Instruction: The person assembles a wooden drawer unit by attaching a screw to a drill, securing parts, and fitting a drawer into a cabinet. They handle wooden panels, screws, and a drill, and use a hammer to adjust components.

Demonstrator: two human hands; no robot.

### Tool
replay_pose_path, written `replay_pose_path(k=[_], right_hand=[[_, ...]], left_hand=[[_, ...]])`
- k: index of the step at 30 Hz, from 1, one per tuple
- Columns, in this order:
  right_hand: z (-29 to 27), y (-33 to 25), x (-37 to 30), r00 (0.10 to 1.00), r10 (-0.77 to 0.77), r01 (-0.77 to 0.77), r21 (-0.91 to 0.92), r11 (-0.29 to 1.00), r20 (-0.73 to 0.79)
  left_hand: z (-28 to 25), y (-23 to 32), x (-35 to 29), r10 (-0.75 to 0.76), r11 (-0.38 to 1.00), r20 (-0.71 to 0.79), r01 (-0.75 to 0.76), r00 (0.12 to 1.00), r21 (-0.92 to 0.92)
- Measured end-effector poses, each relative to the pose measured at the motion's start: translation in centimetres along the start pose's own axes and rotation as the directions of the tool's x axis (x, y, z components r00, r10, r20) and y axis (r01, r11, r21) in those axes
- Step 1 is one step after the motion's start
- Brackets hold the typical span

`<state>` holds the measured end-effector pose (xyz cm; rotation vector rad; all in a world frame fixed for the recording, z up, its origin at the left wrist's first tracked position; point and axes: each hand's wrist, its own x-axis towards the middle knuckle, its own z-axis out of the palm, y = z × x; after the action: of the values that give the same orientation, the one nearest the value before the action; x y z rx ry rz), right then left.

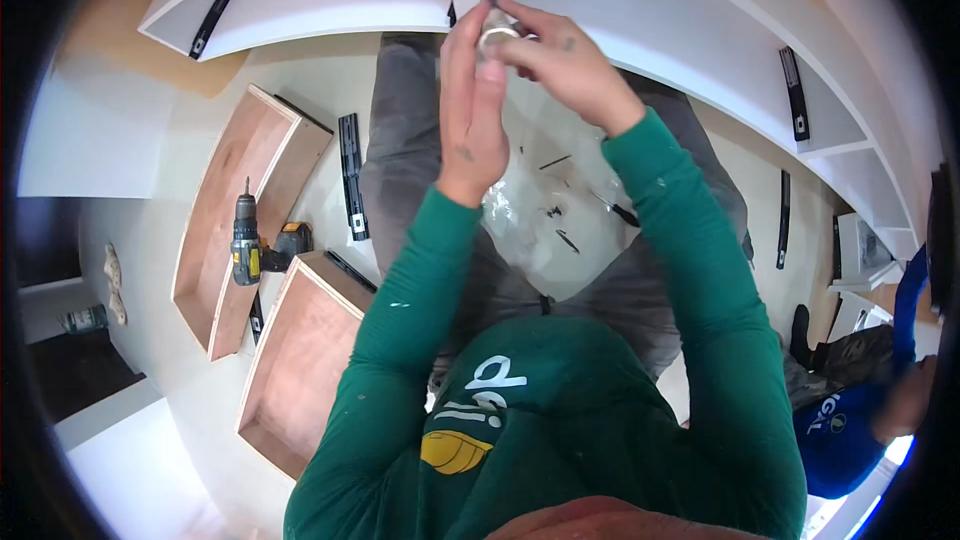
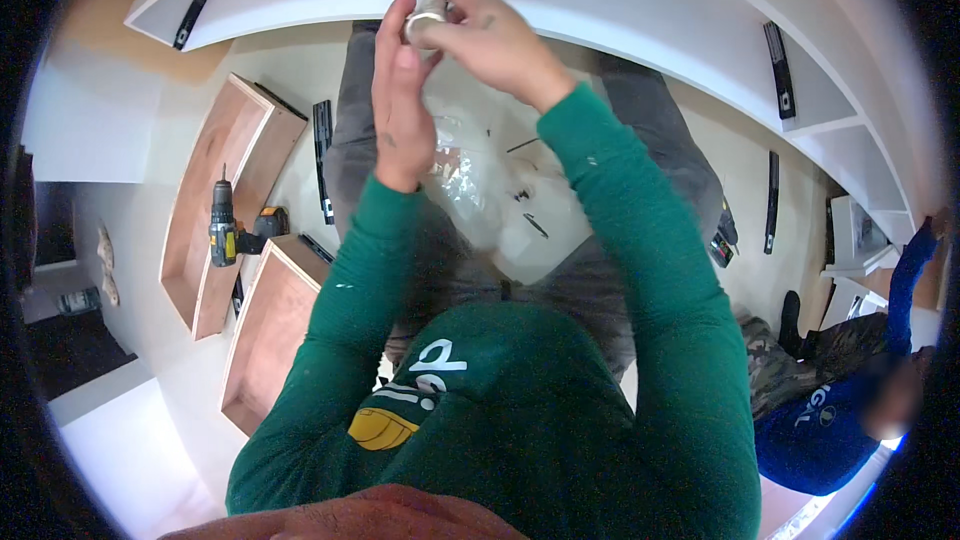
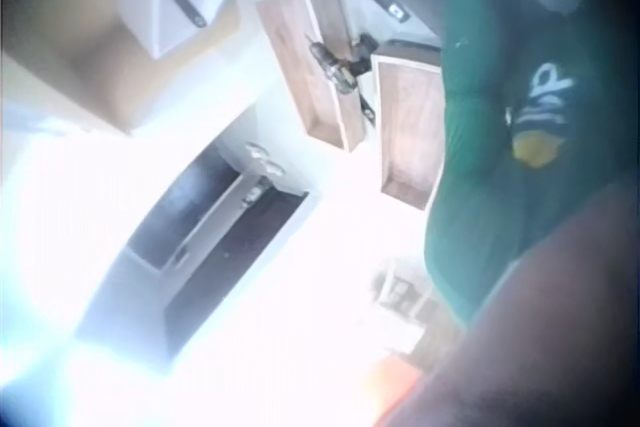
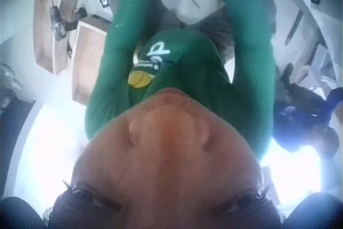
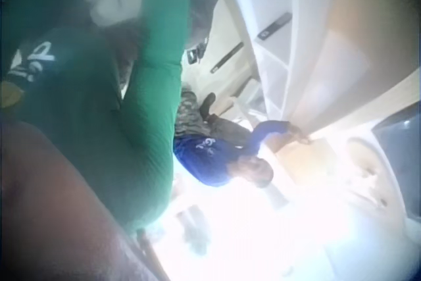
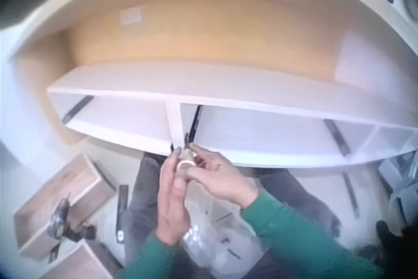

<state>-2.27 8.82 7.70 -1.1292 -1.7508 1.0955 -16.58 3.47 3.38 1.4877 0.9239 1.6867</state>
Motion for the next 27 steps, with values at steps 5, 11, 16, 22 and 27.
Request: replay_pose_path(k=[5, 11, 16, 22, 27], right_hand=[[3.8, 1.6, -0.5, 0.996, 0.022, 0.022, 0.477, 0.879, -0.087], [5.6, 3.3, -1.9, 0.993, 0.061, -0.12, 0.821, 0.558, 0.104], [3.0, 1.3, -3.9, 0.988, 0.061, -0.153, 0.856, 0.493, 0.141], [-2.0, 12.3, -7.4, 0.987, 0.145, -0.159, 0.622, 0.766, 0.074], [-1.8, 22.8, -8.2, 0.957, 0.254, -0.208, 0.279, 0.937, -0.138]], left_hand=[[-2.5, 2.6, 1.9, 0.008, 0.908, 0.265, -0.118, 0.964, 0.402], [-1.9, 3.9, 3.9, -0.023, 0.386, 0.405, -0.366, 0.914, 0.847], [-0.3, 4.6, 6.8, -0.295, 0.334, 0.294, -0.19, 0.909, 0.923], [3.2, 4.2, 8.8, -0.383, -0.253, 0.16, -0.27, 0.91, 0.929], [6.9, 3.8, 9.2, -0.502, -0.357, 0.042, -0.251, 0.864, 0.9]])
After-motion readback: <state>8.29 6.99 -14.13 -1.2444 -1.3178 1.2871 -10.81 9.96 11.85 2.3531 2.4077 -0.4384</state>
